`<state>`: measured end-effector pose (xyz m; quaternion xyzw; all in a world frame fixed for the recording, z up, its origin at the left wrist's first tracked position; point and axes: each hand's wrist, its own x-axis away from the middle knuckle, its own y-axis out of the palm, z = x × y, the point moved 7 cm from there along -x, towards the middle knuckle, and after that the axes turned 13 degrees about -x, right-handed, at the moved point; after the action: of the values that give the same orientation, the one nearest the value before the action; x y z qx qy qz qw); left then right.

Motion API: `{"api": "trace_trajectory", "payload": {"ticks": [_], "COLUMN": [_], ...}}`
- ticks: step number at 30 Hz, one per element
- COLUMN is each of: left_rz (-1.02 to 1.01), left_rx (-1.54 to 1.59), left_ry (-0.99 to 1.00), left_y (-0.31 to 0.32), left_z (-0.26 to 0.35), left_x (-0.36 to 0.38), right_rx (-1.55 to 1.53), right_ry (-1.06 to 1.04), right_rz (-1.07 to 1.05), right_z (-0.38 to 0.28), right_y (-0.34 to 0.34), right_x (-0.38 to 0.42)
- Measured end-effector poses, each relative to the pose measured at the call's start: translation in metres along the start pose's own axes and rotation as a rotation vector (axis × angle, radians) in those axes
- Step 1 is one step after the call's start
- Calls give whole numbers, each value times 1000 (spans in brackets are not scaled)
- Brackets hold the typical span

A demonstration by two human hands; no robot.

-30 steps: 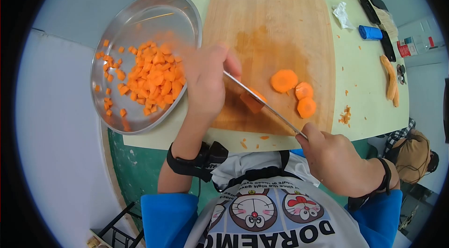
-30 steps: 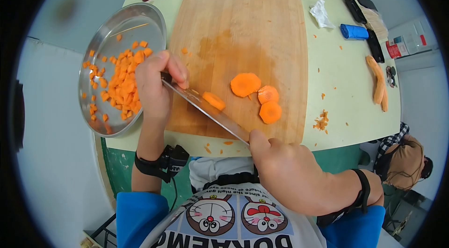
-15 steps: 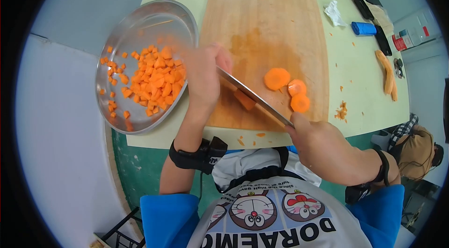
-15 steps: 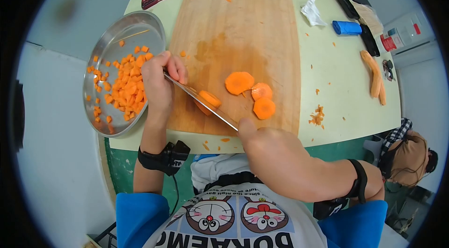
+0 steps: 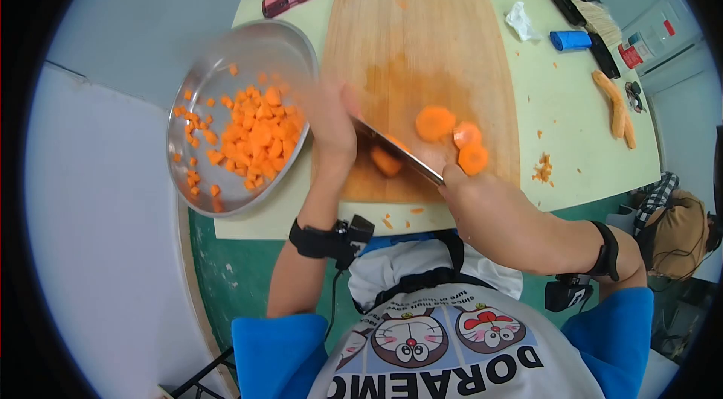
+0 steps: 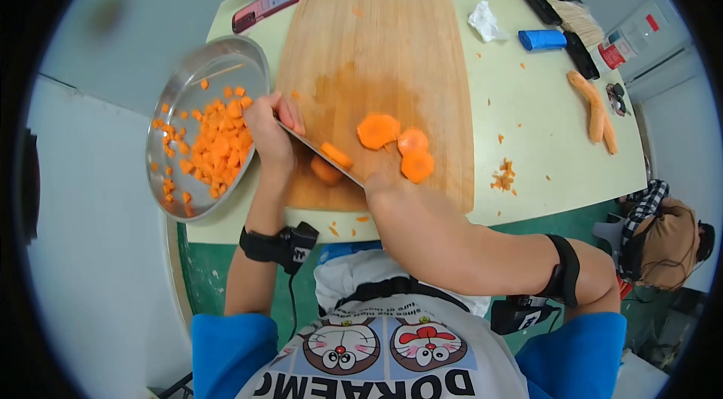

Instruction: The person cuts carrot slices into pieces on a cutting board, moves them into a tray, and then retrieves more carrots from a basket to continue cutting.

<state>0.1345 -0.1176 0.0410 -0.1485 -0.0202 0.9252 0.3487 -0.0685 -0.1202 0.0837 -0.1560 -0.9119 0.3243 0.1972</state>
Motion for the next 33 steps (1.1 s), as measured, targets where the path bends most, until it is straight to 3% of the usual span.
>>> {"api": "trace_trajectory", "payload": {"ticks": [4,7,9,11,12,14,24,26,30,32,33], "left_rz": [31,81,488,124,124,-200,-177,-250,-250,-271,-276], "left_rx": [-20,-239,-364,-587,-587,-1076,-781,-678,-574,-416,-419], "left_ry": [-50,-40,283,332,324,266,264,77,-29,-269,-264], "left_y": [3,-4,-42,-39,-40,-19,-18,-18,-16,-14,-13], "left_z": [5,19,52,55,57,49,43,37,25,12,12], "left_x": [0,12,55,90,98,107,92,86,78,77,76], "right_rx": [37,11,-26,-103,-103,-186,-338,-328,-324,-324,-319], "right_ry": [67,102,119,106,110,47,64,79,61,81,101], "right_rz": [-56,-44,-38,2,-5,84,361,440,547,559,564], "right_z": [1,1,2,4,6,4,15,21,32,36,38], "right_y": [-7,-10,-14,-18,-19,-29,-74,-82,-94,-98,-99], "right_x": [-5,-4,-7,-7,-6,-4,21,29,42,48,51]}}
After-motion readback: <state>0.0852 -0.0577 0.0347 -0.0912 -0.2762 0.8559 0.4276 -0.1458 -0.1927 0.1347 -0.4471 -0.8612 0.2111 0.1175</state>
